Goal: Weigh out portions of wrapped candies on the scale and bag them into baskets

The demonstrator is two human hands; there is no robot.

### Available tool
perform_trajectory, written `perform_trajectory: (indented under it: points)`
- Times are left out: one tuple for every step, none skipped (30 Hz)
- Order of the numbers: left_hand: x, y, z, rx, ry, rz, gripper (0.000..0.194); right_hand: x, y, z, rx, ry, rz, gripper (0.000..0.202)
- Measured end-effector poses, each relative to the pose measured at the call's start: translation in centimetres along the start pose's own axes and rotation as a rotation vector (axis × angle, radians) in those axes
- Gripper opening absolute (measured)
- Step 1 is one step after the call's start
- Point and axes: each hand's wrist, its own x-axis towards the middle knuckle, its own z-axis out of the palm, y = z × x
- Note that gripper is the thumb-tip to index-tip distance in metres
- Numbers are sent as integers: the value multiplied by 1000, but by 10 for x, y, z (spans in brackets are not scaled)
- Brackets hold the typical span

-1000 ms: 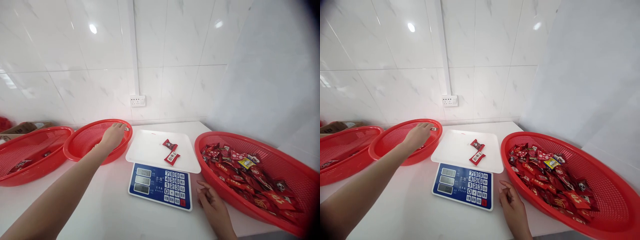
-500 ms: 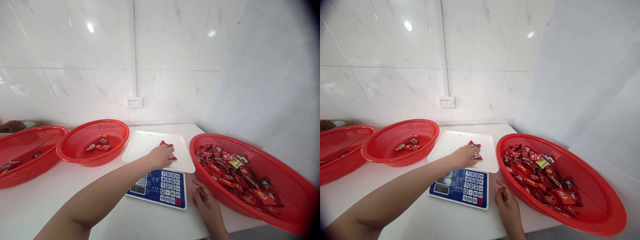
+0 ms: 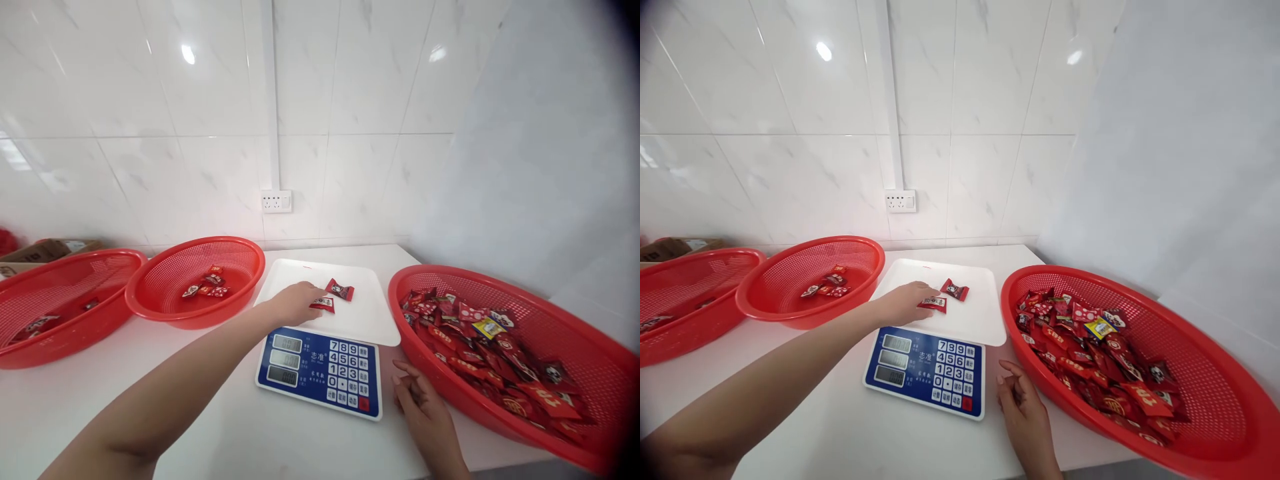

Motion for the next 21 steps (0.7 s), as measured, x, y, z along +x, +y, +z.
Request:
perform_trajectory:
  points:
    - [3,4,3,8,-7,14,43,0,0,0,-3,4,-2,44]
    - [5,6,4,18,-5,18,42,0,-1,0,-9,5,-3,45]
    - [6,5,4,31,8,8,42,0,0,-1,-16,2,-3,45]
    - [4,2,1,49,32,-22,41,0,0,-1,-19,0,-3,46]
    - [1,-4,-4,73,68,-73,40,0,1,-1,-19,-2,-2,46]
    - [-4,-13,-11,103,114,-142,39,0,2,-1,-18,-2,1,46]
    - [-10,-24,-19,136,165,-222,38,0,3,-1,-17,-3,4,46]
    - [-17,-35,-28,171,218,-301,37,0,4,-1,-15,-2,6,45]
    - [-23,-46,-36,203,265,-369,38,0,5,-1,-13,-5,8,45]
    - [-28,-55,-43,231,295,-405,38,0,5,-1,-11,-9,11,44]
    - [-30,-62,-48,253,315,-413,36,0,5,-1,-11,-14,17,44]
    - [-30,-64,-49,266,322,-397,35,0,4,-1,-10,-18,22,44]
    - [-27,-62,-47,270,317,-356,34,0,4,0,-10,-17,24,43]
    - [-22,-57,-42,267,303,-298,34,0,3,0,-10,-14,24,43]
    - [-14,-48,-35,255,280,-229,35,1,3,0,-11,-11,22,43]
    - [-4,-37,-26,241,253,-154,36,1,2,0,-11,-8,18,43]
    - [8,-25,-16,228,222,-79,36,1,2,0,-11,-7,14,44]
    - [19,-13,-5,217,189,-9,37,1,2,0,-12,-5,10,44]
    - [30,-2,4,205,164,49,38,1,3,0,-13,-4,7,44]
    - [39,7,12,195,142,92,39,1,3,0,-14,0,4,44]
    - [47,15,19,186,129,119,39,1,3,0,-14,8,-1,44]
